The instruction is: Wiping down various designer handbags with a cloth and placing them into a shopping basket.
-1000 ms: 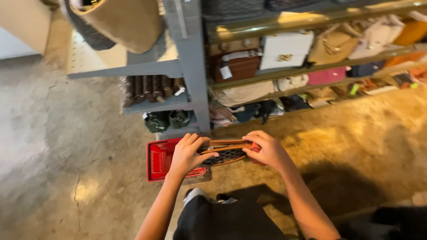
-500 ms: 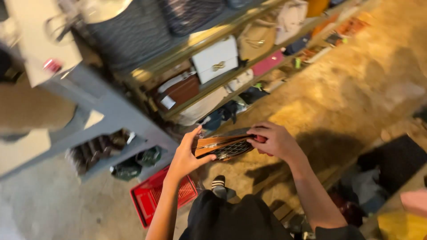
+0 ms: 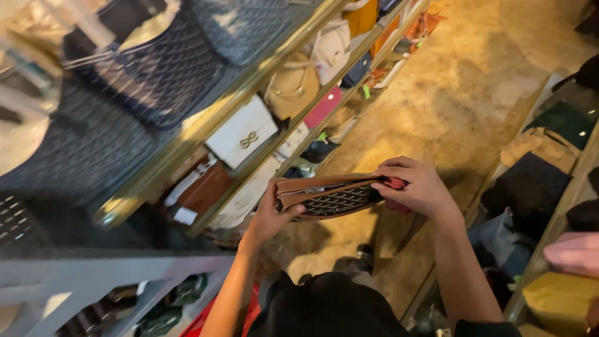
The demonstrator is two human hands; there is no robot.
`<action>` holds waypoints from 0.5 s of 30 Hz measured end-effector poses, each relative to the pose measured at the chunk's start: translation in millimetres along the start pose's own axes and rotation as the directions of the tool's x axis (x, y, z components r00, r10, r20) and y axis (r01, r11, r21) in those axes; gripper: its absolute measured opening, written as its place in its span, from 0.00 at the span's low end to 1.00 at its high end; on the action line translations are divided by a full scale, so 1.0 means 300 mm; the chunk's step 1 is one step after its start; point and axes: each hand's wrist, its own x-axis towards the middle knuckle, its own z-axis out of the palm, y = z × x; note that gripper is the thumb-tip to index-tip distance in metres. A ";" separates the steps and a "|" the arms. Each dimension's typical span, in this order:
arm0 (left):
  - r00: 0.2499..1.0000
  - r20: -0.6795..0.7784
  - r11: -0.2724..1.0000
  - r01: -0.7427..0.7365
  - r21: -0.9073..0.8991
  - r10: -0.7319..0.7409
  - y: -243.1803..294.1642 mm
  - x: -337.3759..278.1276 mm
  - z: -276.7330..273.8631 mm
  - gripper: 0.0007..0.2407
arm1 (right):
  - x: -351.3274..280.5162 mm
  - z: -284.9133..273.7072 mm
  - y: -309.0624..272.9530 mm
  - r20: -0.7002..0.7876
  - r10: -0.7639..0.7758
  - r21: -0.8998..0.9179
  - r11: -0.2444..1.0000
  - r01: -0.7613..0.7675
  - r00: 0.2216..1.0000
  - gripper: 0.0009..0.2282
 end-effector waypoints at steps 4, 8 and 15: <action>0.988 -0.030 0.989 0.150 -0.014 -0.150 0.127 0.159 0.140 0.46 | 0.092 -0.125 0.146 -0.016 -0.070 -0.027 0.997 0.069 0.997 0.10; 0.998 0.049 0.993 0.036 -0.108 -0.031 0.183 0.308 0.236 0.33 | 0.214 -0.292 0.297 0.016 -0.123 -0.040 0.992 0.123 0.992 0.10; 0.998 0.009 0.996 -0.064 -0.057 0.064 0.311 0.544 0.439 0.24 | 0.381 -0.559 0.578 0.120 -0.150 -0.041 0.987 0.156 0.981 0.11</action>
